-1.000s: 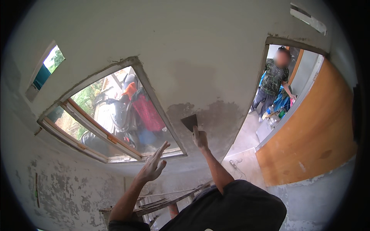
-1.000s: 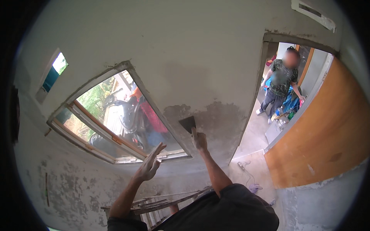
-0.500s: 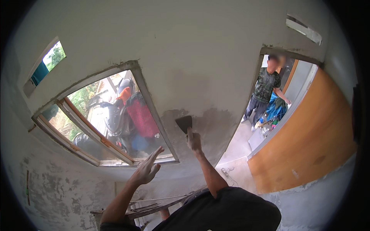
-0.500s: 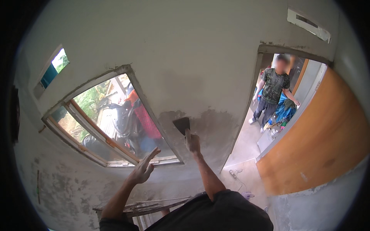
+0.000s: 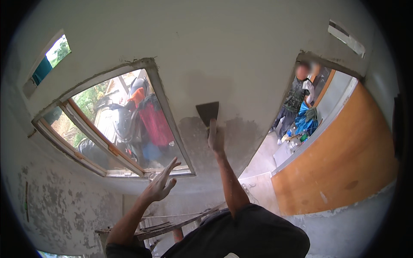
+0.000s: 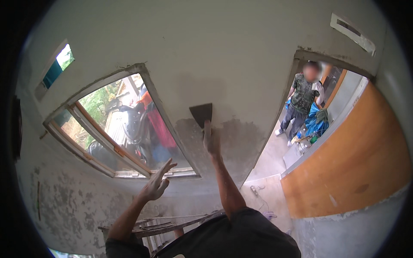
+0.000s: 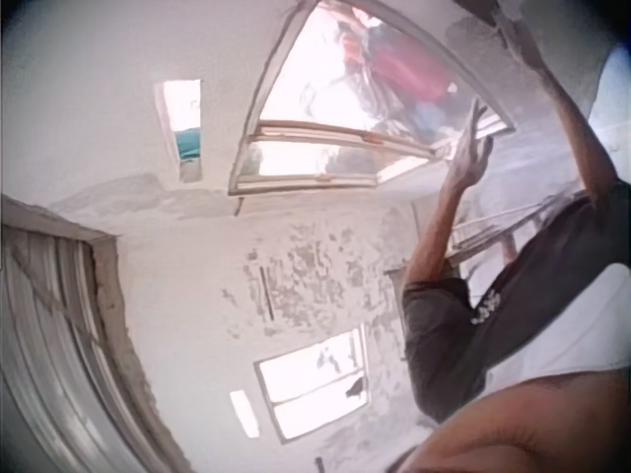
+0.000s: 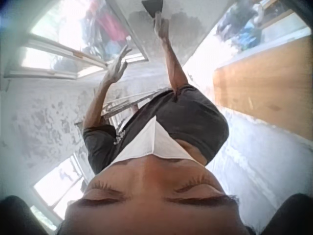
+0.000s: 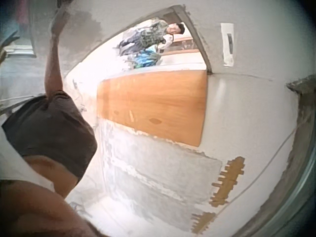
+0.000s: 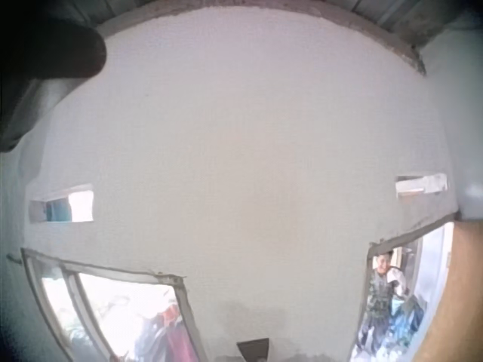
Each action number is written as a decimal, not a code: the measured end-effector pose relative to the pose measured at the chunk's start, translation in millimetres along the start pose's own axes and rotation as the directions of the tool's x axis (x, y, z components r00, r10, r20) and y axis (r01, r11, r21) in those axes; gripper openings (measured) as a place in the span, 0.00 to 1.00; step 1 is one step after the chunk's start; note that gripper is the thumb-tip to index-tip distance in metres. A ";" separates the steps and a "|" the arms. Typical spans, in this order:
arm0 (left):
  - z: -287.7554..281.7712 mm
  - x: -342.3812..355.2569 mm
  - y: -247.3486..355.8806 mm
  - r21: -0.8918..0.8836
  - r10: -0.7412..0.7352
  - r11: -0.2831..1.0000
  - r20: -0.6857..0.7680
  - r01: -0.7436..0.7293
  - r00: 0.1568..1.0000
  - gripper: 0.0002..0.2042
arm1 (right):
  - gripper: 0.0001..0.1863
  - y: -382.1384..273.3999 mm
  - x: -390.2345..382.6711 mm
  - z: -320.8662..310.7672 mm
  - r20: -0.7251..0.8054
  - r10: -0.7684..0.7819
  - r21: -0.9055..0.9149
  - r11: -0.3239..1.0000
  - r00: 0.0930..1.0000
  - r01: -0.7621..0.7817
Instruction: The person applies plaster to an interior wall near a window frame using a putty knife.
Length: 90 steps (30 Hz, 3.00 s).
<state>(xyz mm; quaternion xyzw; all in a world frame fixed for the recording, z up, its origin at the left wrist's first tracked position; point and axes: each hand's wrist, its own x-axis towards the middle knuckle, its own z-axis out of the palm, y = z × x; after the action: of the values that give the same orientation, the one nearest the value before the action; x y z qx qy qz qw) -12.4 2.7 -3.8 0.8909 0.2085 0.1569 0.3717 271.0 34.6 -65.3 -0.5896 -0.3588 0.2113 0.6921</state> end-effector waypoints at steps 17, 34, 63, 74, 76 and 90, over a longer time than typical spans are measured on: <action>-2.9 7.4 5.2 0.059 0.021 0.998 0.024 -0.023 0.999 0.32 | 0.36 71.6 -21.3 1.0 0.024 -0.033 -0.071 0.997 0.999 0.035; -8.4 3.8 3.2 0.030 0.017 0.999 -0.023 -0.016 1.000 0.30 | 0.39 33.8 -54.3 -5.1 0.122 0.366 0.042 0.927 0.922 -0.374; 161.7 122.5 -21.6 -0.583 -0.324 0.812 -0.470 -0.014 0.821 0.15 | 0.29 -13.6 -38.0 -63.2 0.373 -0.086 -0.284 0.937 0.924 0.202; 200.6 146.3 -27.8 -0.800 -0.550 0.592 -0.491 -0.099 0.676 0.15 | 0.09 -109.0 45.5 -99.5 0.233 -0.568 -0.146 0.782 0.789 0.606; 196.5 152.7 -37.0 -0.672 -0.487 0.736 -0.610 -0.083 0.625 0.15 | 0.07 -132.4 66.9 -101.9 0.201 -0.805 -0.298 0.492 0.557 0.818; 163.8 159.3 -56.7 -0.260 -0.260 0.962 -0.795 0.078 0.548 0.11 | 0.21 -87.9 120.8 -96.6 0.252 -0.932 -0.754 -0.021 0.260 0.657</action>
<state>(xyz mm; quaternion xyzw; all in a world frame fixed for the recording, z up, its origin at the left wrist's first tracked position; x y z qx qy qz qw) 181.9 18.8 -135.7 0.6496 0.4260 0.5363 0.3299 410.5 37.9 45.1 -0.5102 -0.5590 -0.5075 0.4119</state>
